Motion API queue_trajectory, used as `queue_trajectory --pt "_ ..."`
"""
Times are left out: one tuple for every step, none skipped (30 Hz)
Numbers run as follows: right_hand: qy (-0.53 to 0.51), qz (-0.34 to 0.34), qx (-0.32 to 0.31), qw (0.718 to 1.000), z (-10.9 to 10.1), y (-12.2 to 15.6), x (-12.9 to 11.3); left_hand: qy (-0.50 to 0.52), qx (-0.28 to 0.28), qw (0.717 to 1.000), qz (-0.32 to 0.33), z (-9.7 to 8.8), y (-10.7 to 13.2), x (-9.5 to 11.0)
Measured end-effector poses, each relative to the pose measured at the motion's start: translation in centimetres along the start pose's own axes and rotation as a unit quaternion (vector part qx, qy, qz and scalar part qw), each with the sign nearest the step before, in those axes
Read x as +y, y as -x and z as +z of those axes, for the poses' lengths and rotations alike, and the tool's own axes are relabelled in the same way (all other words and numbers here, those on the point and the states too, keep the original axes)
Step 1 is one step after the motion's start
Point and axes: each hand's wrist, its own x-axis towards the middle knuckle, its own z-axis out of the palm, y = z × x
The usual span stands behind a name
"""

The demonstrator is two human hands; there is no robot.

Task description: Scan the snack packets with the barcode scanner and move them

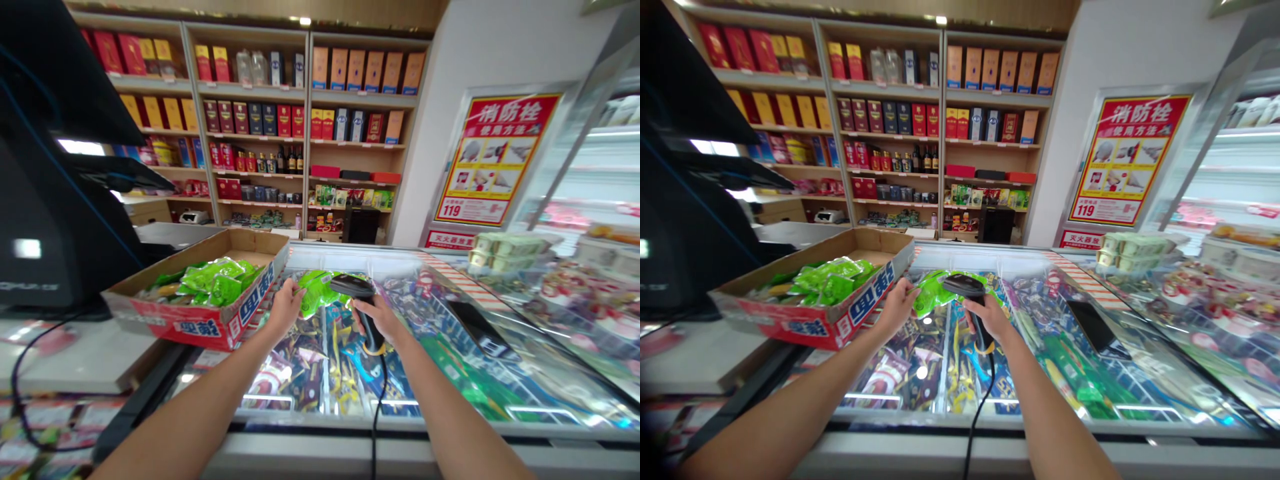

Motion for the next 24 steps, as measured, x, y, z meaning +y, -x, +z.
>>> queue_trajectory --pt "-0.013 -0.004 0.020 1.000 0.0 0.0 -0.1 0.007 0.001 1.000 -0.002 0.0 -0.1 -0.2" --pt "-0.031 -0.010 0.047 0.998 -0.1 -0.1 -0.3 0.017 0.001 1.000 -0.008 0.1 -0.1 -0.3" --pt "-0.054 -0.017 0.081 0.995 -0.2 -0.1 -0.5 0.030 0.001 0.999 -0.017 0.2 -0.1 -0.5" --pt "-0.079 -0.026 0.122 0.989 -0.4 -0.2 -0.7 0.047 0.001 0.998 -0.031 0.4 -0.1 -0.6" --pt "-0.103 -0.036 0.164 0.980 -0.6 -0.3 -0.9 0.069 0.002 0.997 -0.046 0.6 -0.1 -0.7" --pt "-0.124 -0.047 0.203 0.970 -0.9 -0.4 -1.1 0.093 0.004 0.994 -0.063 0.8 -0.2 -0.8" --pt "-0.142 -0.058 0.237 0.959 -1.2 -0.5 -1.2 0.120 0.007 0.990 -0.078 1.1 -0.3 -0.8" --pt "-0.156 -0.069 0.264 0.949 -1.5 -0.6 -1.3 0.145 0.011 0.985 -0.092 1.5 -0.5 -0.8" --pt "-0.165 -0.079 0.285 0.941 -1.7 -0.7 -1.4 0.168 0.017 0.980 -0.105 2.0 -0.7 -0.7" --pt "-0.171 -0.087 0.301 0.934 -1.9 -0.7 -1.5 0.185 0.023 0.975 -0.117 2.5 -1.0 -0.5" --pt "-0.174 -0.094 0.311 0.930 -2.0 -0.8 -1.5 0.197 0.028 0.971 -0.128 3.2 -1.4 -0.3" --pt "-0.175 -0.098 0.318 0.926 -2.1 -0.8 -1.5 0.204 0.030 0.969 -0.139 3.9 -1.9 -0.1" --pt "-0.176 -0.101 0.322 0.925 -2.0 -0.8 -1.5 0.206 0.030 0.967 -0.148 4.8 -2.3 0.3" --pt "-0.178 -0.101 0.322 0.924 -2.0 -0.8 -1.4 0.205 0.029 0.966 -0.155 5.7 -2.8 0.6" --pt "-0.179 -0.102 0.321 0.924 -1.9 -0.8 -1.4 0.202 0.027 0.966 -0.160 6.7 -3.2 1.0" --pt "-0.179 -0.104 0.320 0.924 -1.8 -0.8 -1.4 0.194 0.026 0.967 -0.163 7.7 -3.5 1.3" --pt "-0.178 -0.108 0.321 0.924 -1.7 -0.8 -1.3 0.182 0.024 0.969 -0.165 8.7 -3.8 1.6" --pt "-0.177 -0.112 0.323 0.923 -1.7 -0.9 -1.3 0.164 0.020 0.972 -0.165 9.7 -3.9 1.9" --pt "-0.175 -0.116 0.324 0.923 -1.7 -0.9 -1.2 0.135 0.013 0.977 -0.163 10.5 -4.0 2.2" --pt "-0.173 -0.118 0.324 0.922 -1.7 -1.0 -1.2 0.095 0.004 0.983 -0.156 11.2 -4.0 2.4" --pt "-0.173 -0.120 0.325 0.922 -1.7 -1.1 -1.1 0.044 -0.004 0.989 -0.141 11.7 -4.0 2.5" --pt "-0.174 -0.120 0.325 0.922 -1.8 -1.1 -1.0 -0.016 -0.007 0.993 -0.115 12.1 -3.9 2.6" --pt "-0.176 -0.122 0.323 0.922 -1.8 -1.2 -0.9 -0.082 -0.008 0.993 -0.081 12.3 -3.8 2.6" --pt "-0.177 -0.124 0.321 0.922 -1.8 -1.2 -0.8 -0.146 -0.007 0.988 -0.043 12.4 -3.7 2.5"
